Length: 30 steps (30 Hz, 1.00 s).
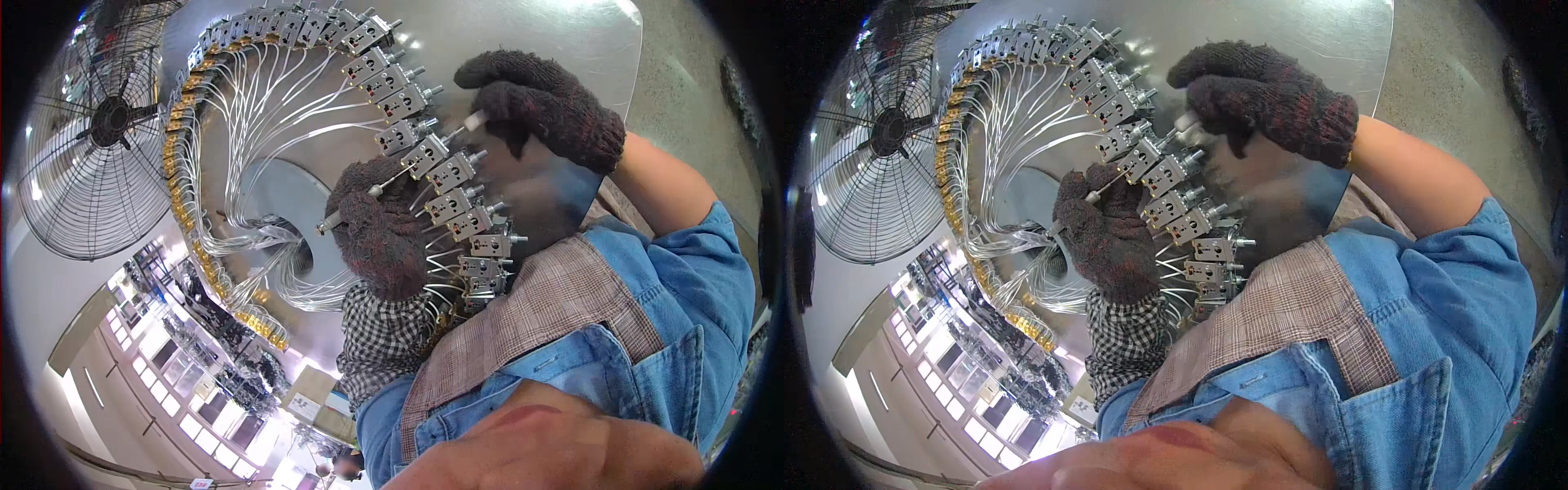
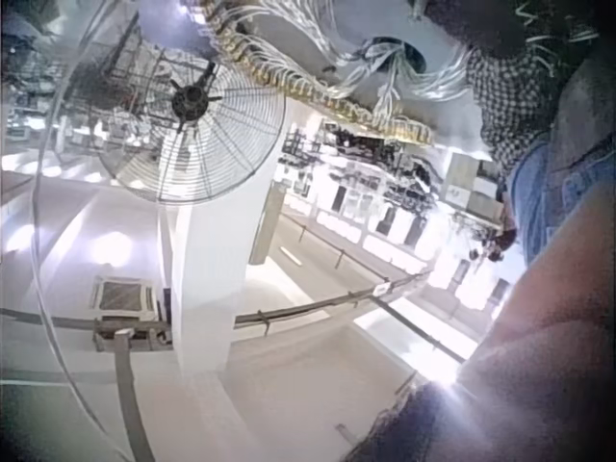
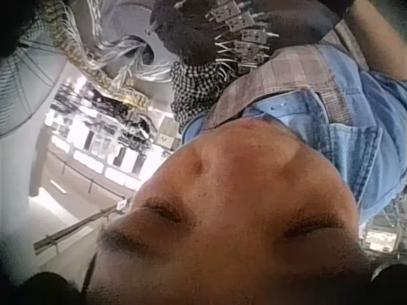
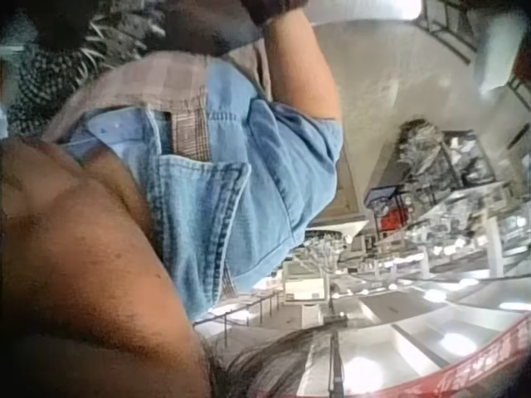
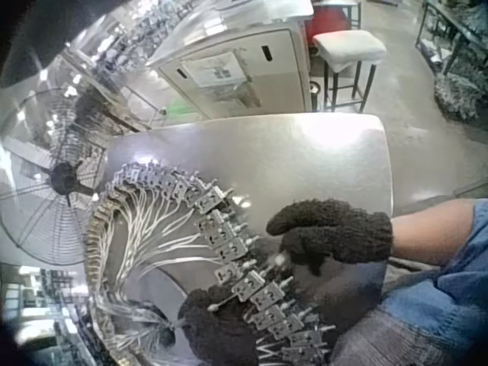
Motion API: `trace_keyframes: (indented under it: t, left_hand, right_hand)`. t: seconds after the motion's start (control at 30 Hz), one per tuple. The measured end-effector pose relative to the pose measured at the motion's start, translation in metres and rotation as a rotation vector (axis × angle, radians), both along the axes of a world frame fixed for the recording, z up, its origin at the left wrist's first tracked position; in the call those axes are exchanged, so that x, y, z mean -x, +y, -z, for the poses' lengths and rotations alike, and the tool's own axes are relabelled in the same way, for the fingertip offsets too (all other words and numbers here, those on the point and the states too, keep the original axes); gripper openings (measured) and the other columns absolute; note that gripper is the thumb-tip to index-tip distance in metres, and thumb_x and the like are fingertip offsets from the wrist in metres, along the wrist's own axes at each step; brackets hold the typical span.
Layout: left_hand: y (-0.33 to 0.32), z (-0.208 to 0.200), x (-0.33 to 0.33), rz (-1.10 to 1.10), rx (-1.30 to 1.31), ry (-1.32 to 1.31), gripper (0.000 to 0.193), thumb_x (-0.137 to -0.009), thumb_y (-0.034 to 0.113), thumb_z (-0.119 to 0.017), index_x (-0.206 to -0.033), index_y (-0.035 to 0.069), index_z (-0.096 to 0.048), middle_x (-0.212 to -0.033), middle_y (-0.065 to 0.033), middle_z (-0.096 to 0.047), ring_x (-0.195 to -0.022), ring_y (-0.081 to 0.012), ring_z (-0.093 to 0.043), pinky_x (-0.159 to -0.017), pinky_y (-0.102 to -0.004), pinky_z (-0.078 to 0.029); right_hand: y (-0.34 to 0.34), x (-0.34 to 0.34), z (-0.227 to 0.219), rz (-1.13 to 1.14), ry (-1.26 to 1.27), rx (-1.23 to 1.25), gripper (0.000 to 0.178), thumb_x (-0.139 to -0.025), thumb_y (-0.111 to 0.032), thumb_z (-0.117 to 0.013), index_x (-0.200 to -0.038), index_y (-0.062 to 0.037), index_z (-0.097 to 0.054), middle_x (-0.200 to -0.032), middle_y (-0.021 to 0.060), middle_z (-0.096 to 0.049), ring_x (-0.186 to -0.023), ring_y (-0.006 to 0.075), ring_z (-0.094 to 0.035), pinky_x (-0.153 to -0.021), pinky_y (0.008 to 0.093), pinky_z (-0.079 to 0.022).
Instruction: Assembling or adjusting small electronic components on a circular metal fixture.
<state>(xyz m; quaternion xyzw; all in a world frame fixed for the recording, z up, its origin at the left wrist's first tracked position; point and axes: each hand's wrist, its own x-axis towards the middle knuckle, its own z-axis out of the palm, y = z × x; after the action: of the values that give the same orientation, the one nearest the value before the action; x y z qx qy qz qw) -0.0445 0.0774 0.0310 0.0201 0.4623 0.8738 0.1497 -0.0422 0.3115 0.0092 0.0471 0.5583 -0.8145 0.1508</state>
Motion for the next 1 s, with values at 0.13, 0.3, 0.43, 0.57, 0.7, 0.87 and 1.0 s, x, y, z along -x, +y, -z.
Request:
trace_keyframes:
  t: [0.13,0.3,0.43,0.57,0.7,0.87,1.0]
  left_hand:
    - [-0.004,0.004,-0.002,-0.096,0.066,0.021,0.033,-0.090,0.026,-0.049,-0.113,0.003,-0.047,-0.103,-0.0167,-0.057,-0.094,-0.0310,-0.059,-0.074,-0.0424,-0.055]
    - [-0.002,0.004,-0.004,-0.128,0.105,0.030,0.033,-0.090,0.026,-0.048,-0.113,0.002,-0.047,-0.103,-0.0175,-0.057,-0.094,-0.0315,-0.059,-0.073,-0.0429,-0.055]
    - [-0.006,0.008,-0.005,-0.124,0.116,0.021,0.032,-0.090,0.025,-0.049,-0.112,0.001,-0.048,-0.102,-0.0181,-0.058,-0.094,-0.0316,-0.059,-0.073,-0.0429,-0.055]
    - [0.002,0.002,-0.004,-0.121,0.099,0.045,0.032,-0.090,0.025,-0.049,-0.112,0.001,-0.048,-0.102,-0.0181,-0.058,-0.094,-0.0316,-0.059,-0.073,-0.0430,-0.055]
    - [0.003,0.002,-0.003,-0.162,0.026,-0.020,0.036,-0.088,0.023,-0.052,-0.103,-0.010,-0.049,-0.095,-0.0225,-0.058,-0.088,-0.0325,-0.061,-0.074,-0.0429,-0.055]
    - [0.001,0.007,-0.003,-0.209,0.062,0.016,0.038,-0.088,0.023,-0.052,-0.101,-0.012,-0.050,-0.096,-0.0222,-0.058,-0.087,-0.0314,-0.060,-0.074,-0.0416,-0.054]
    - [-0.006,0.011,-0.001,-0.075,0.089,0.057,0.032,-0.091,0.024,-0.047,-0.112,0.000,-0.048,-0.101,-0.0177,-0.058,-0.094,-0.0307,-0.059,-0.076,-0.0431,-0.054]
  right_hand:
    - [-0.003,0.005,-0.014,-0.052,-0.188,-0.214,0.033,-0.085,-0.027,-0.056,-0.110,-0.0056,-0.056,-0.085,0.0056,-0.062,-0.073,0.0102,-0.060,-0.052,0.0233,-0.050]
    - [-0.001,0.004,0.001,0.006,0.057,-0.246,0.032,-0.086,-0.030,-0.054,-0.108,-0.0075,-0.058,-0.083,0.0055,-0.062,-0.064,0.0098,-0.059,-0.052,0.0232,-0.050]
    - [-0.002,0.006,-0.013,-0.060,-0.174,-0.235,0.033,-0.085,-0.030,-0.055,-0.107,-0.0065,-0.059,-0.085,0.0066,-0.062,-0.065,0.0098,-0.059,-0.053,0.0241,-0.050]
    - [-0.003,0.006,-0.006,0.068,0.013,-0.229,0.033,-0.085,-0.030,-0.053,-0.107,-0.0057,-0.059,-0.088,0.0096,-0.061,-0.068,0.0108,-0.058,-0.054,0.0248,-0.050]
    - [0.002,0.010,-0.026,-0.133,-0.340,-0.312,0.035,-0.085,-0.030,-0.053,-0.110,-0.0056,-0.057,-0.088,0.0116,-0.060,-0.068,0.0123,-0.059,-0.051,0.0249,-0.050]
    - [-0.011,0.005,-0.020,0.129,-0.151,-0.180,0.034,-0.085,-0.035,-0.052,-0.101,-0.0053,-0.059,-0.071,0.0077,-0.060,-0.052,0.0113,-0.056,-0.039,0.0236,-0.045]
    - [-0.006,0.008,-0.007,0.022,-0.157,-0.315,0.033,-0.085,-0.036,-0.052,-0.097,-0.0052,-0.059,-0.069,0.0067,-0.059,-0.051,0.0113,-0.056,-0.037,0.0223,-0.044]
